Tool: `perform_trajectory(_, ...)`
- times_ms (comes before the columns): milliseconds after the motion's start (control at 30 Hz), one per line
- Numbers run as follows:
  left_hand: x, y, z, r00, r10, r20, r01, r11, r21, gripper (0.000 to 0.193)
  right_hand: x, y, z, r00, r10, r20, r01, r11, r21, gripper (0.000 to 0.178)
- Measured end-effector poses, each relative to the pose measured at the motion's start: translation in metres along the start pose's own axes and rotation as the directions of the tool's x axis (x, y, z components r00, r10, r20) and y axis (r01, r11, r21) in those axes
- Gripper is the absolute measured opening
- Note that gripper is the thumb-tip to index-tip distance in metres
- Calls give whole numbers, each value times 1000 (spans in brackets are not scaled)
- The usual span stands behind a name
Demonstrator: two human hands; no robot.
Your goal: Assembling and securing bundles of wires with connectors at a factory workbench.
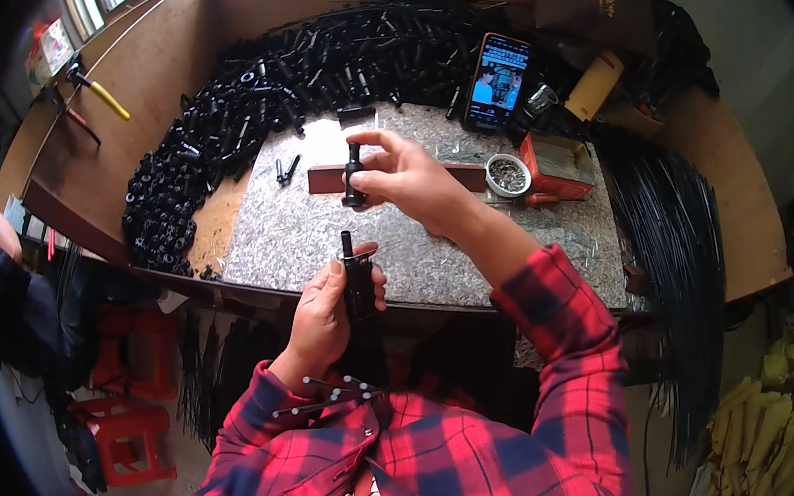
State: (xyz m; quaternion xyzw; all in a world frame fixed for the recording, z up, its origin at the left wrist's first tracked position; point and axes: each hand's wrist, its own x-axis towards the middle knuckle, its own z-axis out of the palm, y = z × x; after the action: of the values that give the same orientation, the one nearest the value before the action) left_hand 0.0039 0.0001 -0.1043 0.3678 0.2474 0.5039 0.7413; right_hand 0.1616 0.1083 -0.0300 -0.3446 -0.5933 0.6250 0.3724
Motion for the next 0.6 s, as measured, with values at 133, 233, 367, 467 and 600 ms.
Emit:
perform_trajectory(133, -2, 0, 5, 1000, 3, 10, -3, 1000, 7, 47, -27, -2, 10, 999, 11, 44, -14, 998, 55, 47)
perform_trajectory(233, -2, -3, 6, 1000, 4, 12, -4, 1000, 12, 45, -37, -6, 14, 998, 14, 58, -15, 999, 31, 46)
perform_trajectory(367, -2, -5, 3, 999, 9, 43, -9, 1000, 8, 46, -39, -5, 14, 1000, -17, 22, 16, 998, 58, 46)
perform_trajectory(467, -3, -4, 7, 1000, 10, 26, -10, 1000, -4, 43, -40, -6, 16, 998, -35, 51, 36, 999, -21, 44)
perform_trajectory(600, -5, -3, 7, 999, 38, 18, -39, 998, 52, 41, -43, -8, 26, 997, -68, 47, 73, 988, -135, 44)
